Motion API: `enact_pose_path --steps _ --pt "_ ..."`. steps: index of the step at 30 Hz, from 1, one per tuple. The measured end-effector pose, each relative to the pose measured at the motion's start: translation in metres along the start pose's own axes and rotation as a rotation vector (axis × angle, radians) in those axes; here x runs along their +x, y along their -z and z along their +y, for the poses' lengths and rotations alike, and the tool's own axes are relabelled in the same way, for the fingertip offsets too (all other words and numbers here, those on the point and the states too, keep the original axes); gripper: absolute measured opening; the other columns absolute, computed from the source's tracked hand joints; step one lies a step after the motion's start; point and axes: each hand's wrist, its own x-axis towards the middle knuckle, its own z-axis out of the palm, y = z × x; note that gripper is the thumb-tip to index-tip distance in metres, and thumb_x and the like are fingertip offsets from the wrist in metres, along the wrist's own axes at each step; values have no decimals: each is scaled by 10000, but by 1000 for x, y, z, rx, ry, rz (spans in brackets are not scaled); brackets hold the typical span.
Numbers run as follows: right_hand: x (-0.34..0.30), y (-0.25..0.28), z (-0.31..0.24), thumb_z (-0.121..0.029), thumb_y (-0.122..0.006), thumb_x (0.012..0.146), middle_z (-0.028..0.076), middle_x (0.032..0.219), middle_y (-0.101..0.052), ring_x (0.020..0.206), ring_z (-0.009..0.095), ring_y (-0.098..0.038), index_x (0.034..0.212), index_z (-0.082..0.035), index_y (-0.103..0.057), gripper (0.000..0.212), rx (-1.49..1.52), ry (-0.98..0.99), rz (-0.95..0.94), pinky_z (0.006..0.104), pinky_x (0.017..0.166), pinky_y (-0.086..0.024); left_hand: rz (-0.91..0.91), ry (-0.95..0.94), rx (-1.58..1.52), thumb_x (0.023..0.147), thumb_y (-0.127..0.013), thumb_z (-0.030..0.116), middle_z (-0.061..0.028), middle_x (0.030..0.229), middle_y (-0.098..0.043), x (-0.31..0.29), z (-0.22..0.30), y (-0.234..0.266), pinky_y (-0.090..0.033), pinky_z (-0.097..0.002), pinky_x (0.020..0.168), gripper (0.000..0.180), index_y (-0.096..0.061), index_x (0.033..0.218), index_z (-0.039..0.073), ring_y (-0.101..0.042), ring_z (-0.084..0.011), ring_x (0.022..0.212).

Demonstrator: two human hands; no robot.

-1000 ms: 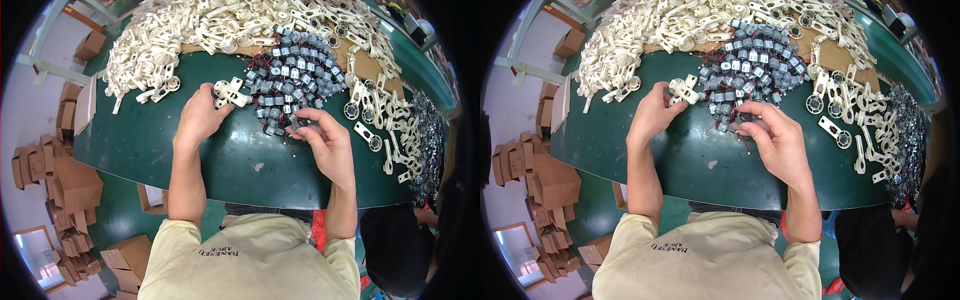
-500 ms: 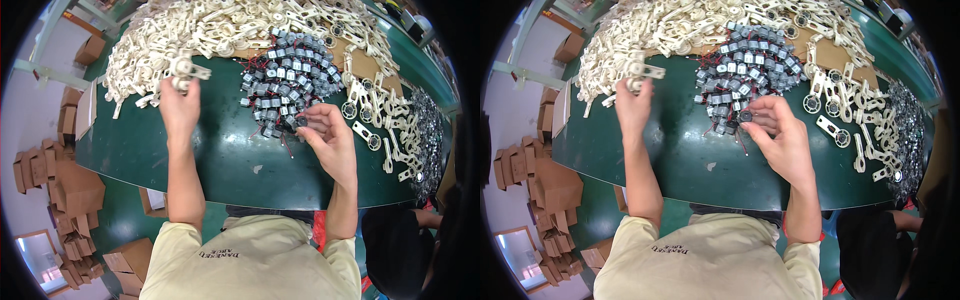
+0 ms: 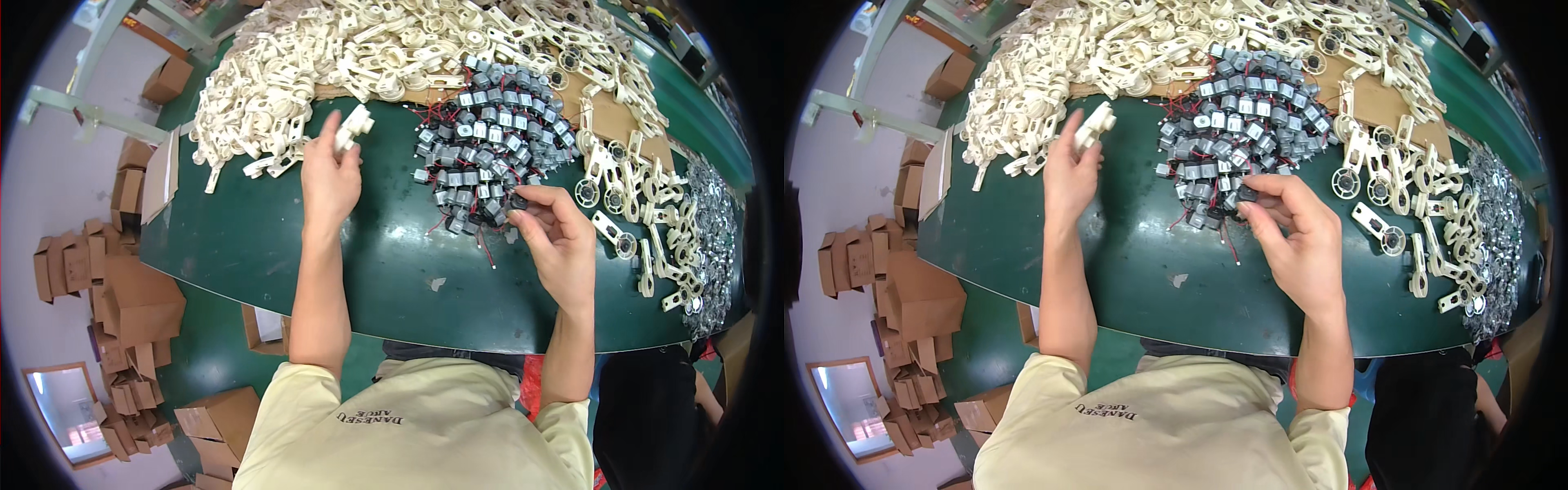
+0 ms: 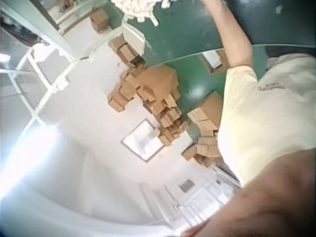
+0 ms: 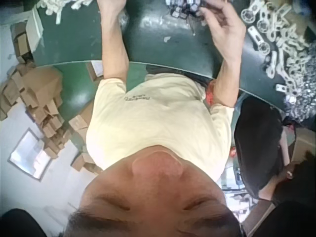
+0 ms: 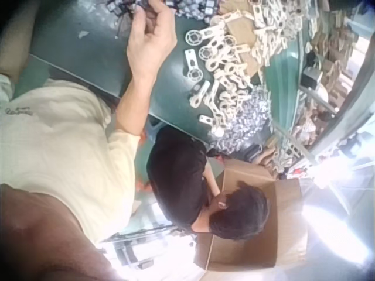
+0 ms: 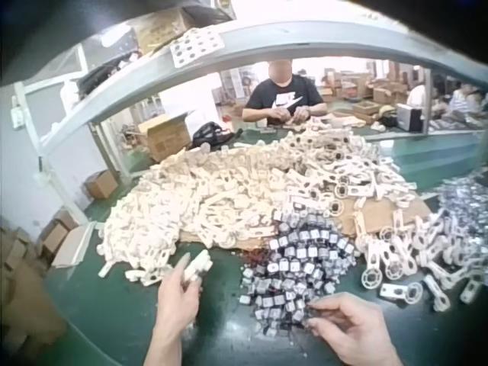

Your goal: Assemble small electronic motor components by inserting magnets and coils into plastic housings.

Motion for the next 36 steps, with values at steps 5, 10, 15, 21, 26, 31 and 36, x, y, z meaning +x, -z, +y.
enact_pose_path --steps 5,10,15,21,26,31,36 --pt "4 -5 -3 92 -628 860 87 1016 -644 875 124 -665 1171 19 -620 319 2 54 76 241 787 -553 -204 74 -257 886 -682 114 -137 1124 -563 0 7 -6 -529 -264 788 519 -510 1364 6 -642 -153 884" --pt "6 0 -7 71 -634 864 77 1029 -628 847 118 -644 1159 9 -642 301 -201 68 -29 235 744 -543 -129 201 -468 908 -678 134 -112 1075 -646 -6 24 -10 -530 -250 770 444 -538 1294 -34 -638 -123 909" --pt "4 2 -8 68 -641 862 78 1035 -616 864 113 -639 1138 16 -649 281 -1 27 -26 229 728 -535 -194 213 -645 939 -629 134 -101 1067 -658 -7 26 -9 -553 -256 706 366 -547 1265 -10 -647 -133 889" --pt "4 7 -5 82 -650 849 72 1054 -600 845 111 -627 1120 8 -659 281 -45 93 -24 219 738 -532 -460 352 -883 982 -557 179 -132 1111 -655 -26 61 -9 -558 -242 647 402 -499 1327 -20 -678 -152 818" --pt "8 5 -9 31 -716 793 104 995 -639 819 171 -637 1059 -17 -693 271 -198 282 50 264 702 -522 -763 436 -1325 1026 -453 201 -173 1201 -620 -32 66 -10 -570 -368 834 387 -458 1351 -10 -669 -330 1013" --pt "5 -2 -15 -1 -766 722 102 925 -660 816 232 -634 1010 -30 -713 294 -246 542 18 314 719 -515 -880 446 -1321 1010 -495 233 -195 1292 -561 -47 71 -18 -548 -400 923 480 -403 1387 -49 -640 -307 1090" --pt "0 -6 -15 -12 -773 705 87 915 -659 812 243 -634 990 -38 -716 292 -268 624 41 340 715 -527 -965 360 -1305 1018 -485 245 -142 1281 -583 -56 71 -25 -522 -423 954 436 -440 1375 -1 -596 -251 1166"
